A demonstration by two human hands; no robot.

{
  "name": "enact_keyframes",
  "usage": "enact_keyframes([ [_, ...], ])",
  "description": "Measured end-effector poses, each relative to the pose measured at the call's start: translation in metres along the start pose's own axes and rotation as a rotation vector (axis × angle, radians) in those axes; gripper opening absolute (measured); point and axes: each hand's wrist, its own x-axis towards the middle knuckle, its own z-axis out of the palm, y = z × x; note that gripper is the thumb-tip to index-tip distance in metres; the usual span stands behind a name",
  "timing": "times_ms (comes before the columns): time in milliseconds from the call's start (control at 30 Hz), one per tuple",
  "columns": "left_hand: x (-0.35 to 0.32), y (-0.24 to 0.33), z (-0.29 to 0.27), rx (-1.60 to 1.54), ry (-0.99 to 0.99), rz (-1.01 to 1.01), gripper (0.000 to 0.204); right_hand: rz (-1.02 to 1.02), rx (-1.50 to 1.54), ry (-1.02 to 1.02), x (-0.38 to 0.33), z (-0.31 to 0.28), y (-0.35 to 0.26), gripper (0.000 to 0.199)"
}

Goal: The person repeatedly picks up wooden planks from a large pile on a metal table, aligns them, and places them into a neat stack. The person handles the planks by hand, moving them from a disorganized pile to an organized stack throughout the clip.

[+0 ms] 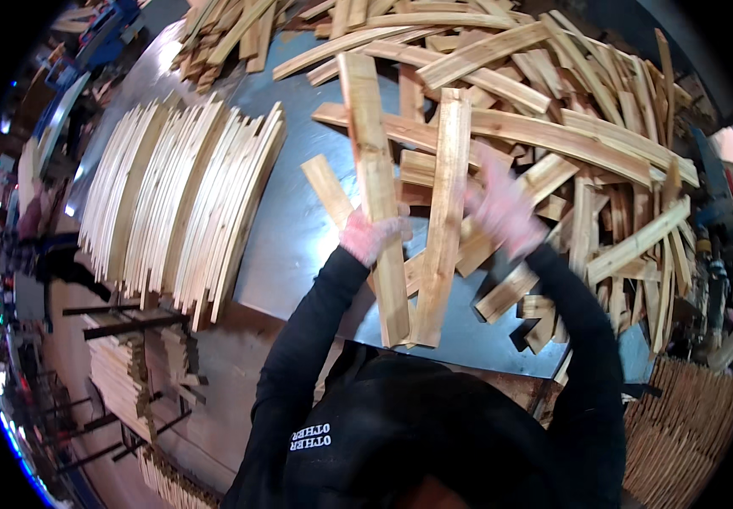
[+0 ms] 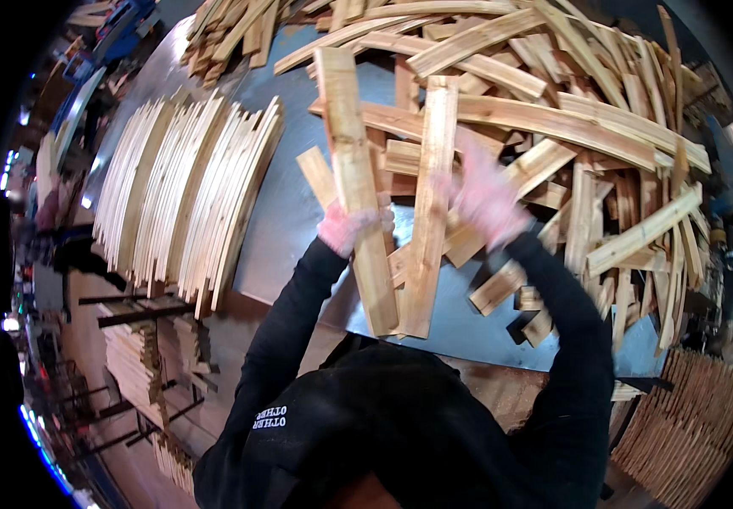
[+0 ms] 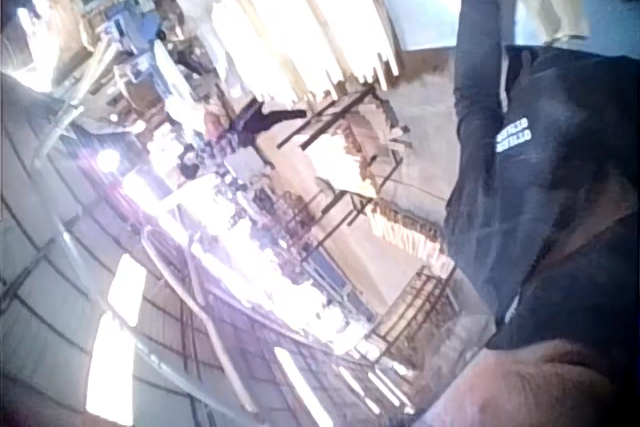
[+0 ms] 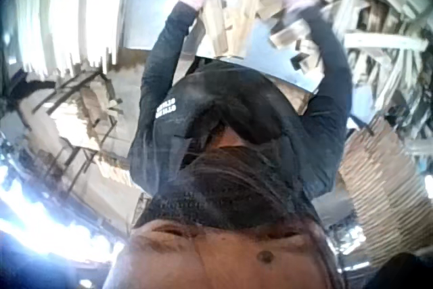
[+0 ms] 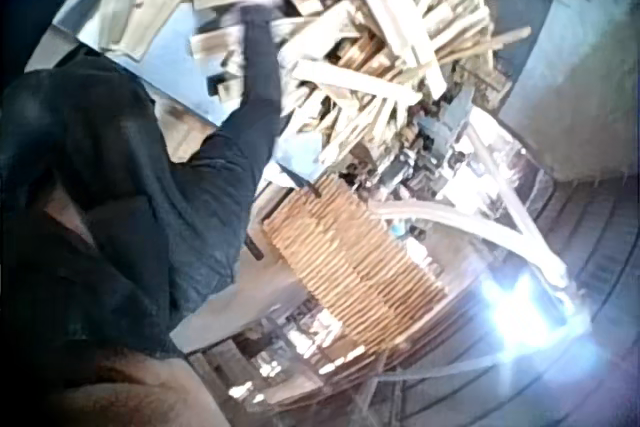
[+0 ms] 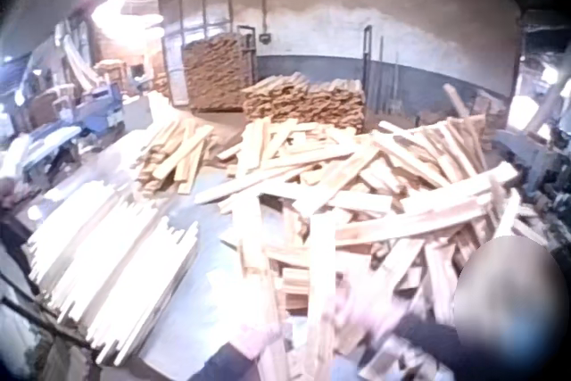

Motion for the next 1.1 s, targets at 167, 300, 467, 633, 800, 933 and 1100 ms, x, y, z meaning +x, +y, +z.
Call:
enact_keyframes([
  [167, 0.014, -0.064, -0.046, -0.192, 0.161, -0.202, 0.024, 0.204, -0.453, 0.071, -0.094, 0.141, -0.015, 0.102],
  [300, -0.002, -0.065, -0.058, -0.137, 0.205, -0.124, 0.025, 0.193, 0.027, 0.191, -0.086, 0.123, -0.010, 0.089],
  [467, -0.025, 0.035, -0.087, -0.010, 0.277, -0.024, 0.035, 0.317, 0.768, -0.070, -0.077, 0.045, -0.004, 0.066],
  [633, -0.029, 0.013, -0.114, -0.355, 0.108, 0.233, 0.034, 0.241, 0.681, -0.161, -0.049, 0.087, -0.071, 0.060],
  [800, -0.037, -0.026, -0.062, 0.003, 0.533, 0.217, 0.057, -0.197, 0.111, -0.193, -0.073, 0.202, -0.071, 0.062],
  [933, -0.097, -0.013, -0.106, 0.068, 0.445, 0.267, 0.039, 0.183, 1.126, -0.619, -0.061, 0.185, -0.101, 0.070],
  [1100, -0.135, 0.068, -0.175, -0.204, 0.266, 0.076, 0.045, -0.041, 0.539, -0.621, -0.027, 0.158, -0.089, 0.068],
])
